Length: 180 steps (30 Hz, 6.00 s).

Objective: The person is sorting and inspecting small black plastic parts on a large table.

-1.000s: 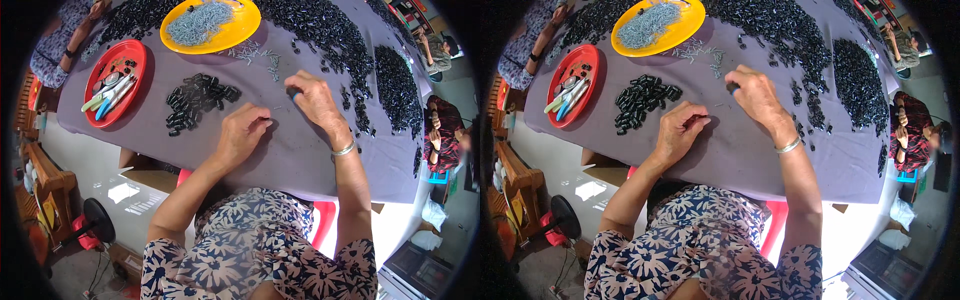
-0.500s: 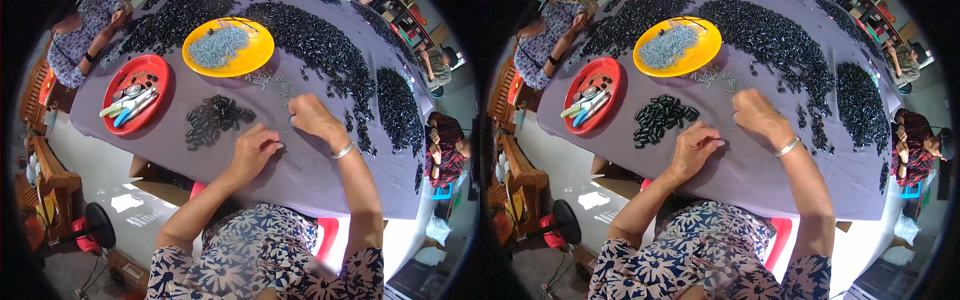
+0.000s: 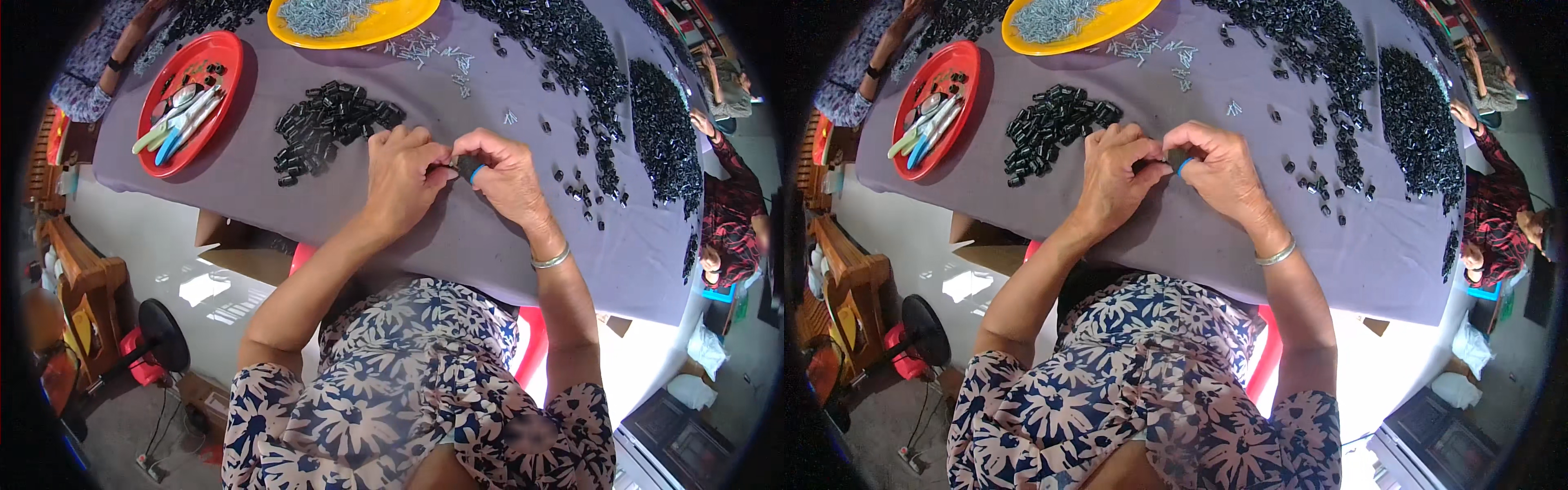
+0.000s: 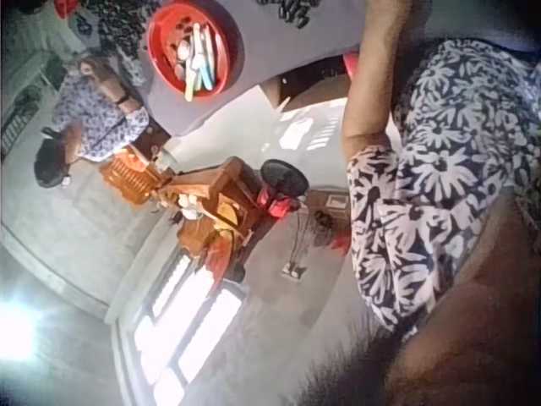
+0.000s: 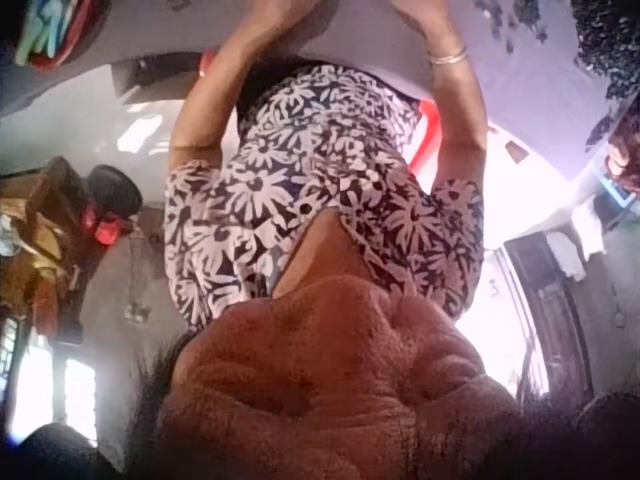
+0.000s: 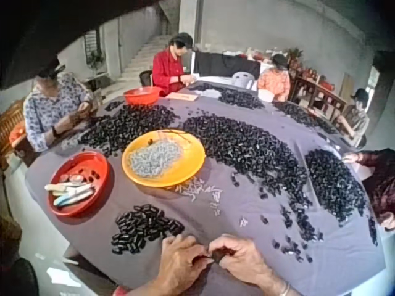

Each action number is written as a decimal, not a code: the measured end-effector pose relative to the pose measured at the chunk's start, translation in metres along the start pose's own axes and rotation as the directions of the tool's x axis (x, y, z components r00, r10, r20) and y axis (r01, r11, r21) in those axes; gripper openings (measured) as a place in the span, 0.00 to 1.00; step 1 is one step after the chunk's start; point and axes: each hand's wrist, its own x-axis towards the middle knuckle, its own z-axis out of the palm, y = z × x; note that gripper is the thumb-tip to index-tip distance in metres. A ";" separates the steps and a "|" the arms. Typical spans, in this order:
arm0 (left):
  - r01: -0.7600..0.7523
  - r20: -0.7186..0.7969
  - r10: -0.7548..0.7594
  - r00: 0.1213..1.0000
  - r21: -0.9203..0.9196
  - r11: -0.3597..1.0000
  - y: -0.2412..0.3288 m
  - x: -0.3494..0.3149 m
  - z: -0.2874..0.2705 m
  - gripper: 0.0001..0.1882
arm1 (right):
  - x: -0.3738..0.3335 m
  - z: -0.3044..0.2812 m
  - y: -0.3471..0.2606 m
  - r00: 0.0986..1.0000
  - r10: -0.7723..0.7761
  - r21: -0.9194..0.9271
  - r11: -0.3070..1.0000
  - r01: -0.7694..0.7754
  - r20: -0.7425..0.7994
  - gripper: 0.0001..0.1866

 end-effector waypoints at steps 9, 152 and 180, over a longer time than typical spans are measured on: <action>-0.021 0.008 0.022 1.000 -0.022 1.000 -0.002 -0.001 0.000 0.09 | -0.002 0.002 -0.017 1.000 -0.008 -0.236 0.972 0.005 -0.013 0.18; -0.021 0.036 0.032 0.999 -0.272 0.962 -0.003 0.004 -0.005 0.30 | 0.017 -0.013 -0.045 0.961 0.208 -0.301 0.942 -0.147 0.184 0.11; 0.001 0.193 0.049 0.980 -0.249 0.969 -0.005 0.009 -0.008 0.37 | 0.031 -0.023 -0.035 0.719 0.611 -0.054 0.773 -0.632 0.332 0.14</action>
